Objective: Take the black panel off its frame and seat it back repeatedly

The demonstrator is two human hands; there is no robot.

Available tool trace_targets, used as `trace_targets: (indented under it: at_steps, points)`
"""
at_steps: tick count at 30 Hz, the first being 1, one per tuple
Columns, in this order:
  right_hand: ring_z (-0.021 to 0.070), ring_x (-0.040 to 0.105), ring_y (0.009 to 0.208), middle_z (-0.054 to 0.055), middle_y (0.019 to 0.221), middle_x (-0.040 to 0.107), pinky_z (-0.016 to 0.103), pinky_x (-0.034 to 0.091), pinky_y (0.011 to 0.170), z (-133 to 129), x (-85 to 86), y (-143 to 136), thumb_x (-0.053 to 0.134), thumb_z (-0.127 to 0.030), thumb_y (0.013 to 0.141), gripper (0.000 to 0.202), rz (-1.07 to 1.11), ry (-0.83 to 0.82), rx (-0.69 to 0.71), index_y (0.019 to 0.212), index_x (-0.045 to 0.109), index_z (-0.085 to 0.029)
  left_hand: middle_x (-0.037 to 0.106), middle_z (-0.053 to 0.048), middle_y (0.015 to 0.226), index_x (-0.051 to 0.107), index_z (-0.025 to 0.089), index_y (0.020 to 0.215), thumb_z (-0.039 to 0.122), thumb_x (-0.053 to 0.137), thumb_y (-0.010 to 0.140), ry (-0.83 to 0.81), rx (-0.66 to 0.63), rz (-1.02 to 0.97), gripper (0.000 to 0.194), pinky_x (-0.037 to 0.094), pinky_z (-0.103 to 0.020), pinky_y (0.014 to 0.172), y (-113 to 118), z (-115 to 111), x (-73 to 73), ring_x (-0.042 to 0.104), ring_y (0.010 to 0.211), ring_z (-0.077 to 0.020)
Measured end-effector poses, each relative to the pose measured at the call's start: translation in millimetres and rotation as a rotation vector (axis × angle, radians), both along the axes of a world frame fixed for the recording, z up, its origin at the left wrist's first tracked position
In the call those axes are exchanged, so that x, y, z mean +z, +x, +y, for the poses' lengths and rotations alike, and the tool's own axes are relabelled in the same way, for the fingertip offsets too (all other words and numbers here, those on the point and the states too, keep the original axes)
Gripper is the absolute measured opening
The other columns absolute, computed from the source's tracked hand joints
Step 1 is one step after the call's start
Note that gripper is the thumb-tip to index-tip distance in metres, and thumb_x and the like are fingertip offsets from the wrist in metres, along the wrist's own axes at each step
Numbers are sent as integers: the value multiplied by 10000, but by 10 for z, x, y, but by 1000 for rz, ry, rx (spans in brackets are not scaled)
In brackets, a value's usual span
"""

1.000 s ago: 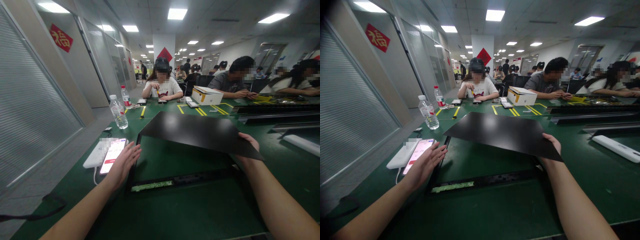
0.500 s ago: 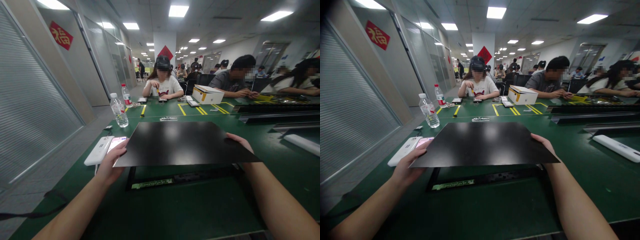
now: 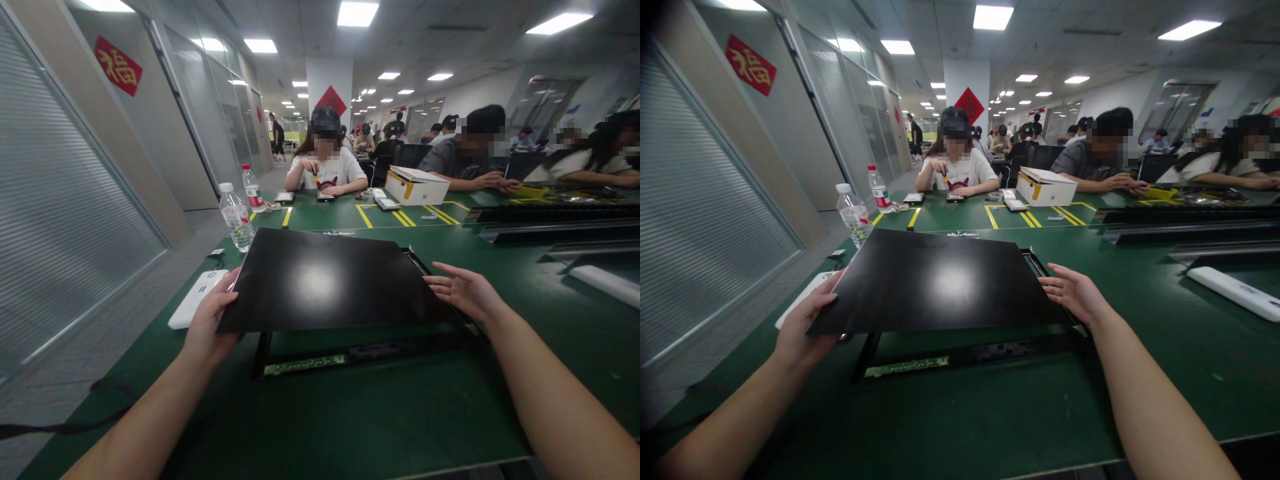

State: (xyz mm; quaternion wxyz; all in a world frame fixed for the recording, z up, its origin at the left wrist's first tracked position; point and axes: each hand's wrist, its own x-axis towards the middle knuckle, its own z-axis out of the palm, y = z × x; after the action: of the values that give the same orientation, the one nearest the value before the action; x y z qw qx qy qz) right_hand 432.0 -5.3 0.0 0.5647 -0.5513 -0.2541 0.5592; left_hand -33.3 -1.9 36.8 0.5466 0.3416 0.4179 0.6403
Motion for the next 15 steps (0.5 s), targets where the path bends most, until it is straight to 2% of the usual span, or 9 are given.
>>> trace_targets:
  at_steps: [5,11,15]
  points:
    - [206,738,823,91,951,806,311,566,693,-1,-11,5,640,-296,835,387,-143,-4,-32,1218,620,-250,796,-37,999,727,212,1128,208,763,530,-86,-16,57,599,578,-296,567,17,-22,-66,752,894,-307]
    - [157,592,606,102,845,792,253,427,511,25,-38,35,652,-326,819,361,-268,-1,-105,1162,612,-220,793,-32,1030,701,210,1112,187,777,525,-49,-52,56,593,594,-302,666,32,-16,-144,741,912,-281]
    - [163,559,590,106,814,784,257,392,482,60,-95,68,670,-365,800,371,-337,-19,-128,1136,618,-218,801,-29,1009,688,197,1083,184,785,498,-76,-48,46,593,587,-292,605,47,-15,-189,746,833,-264]
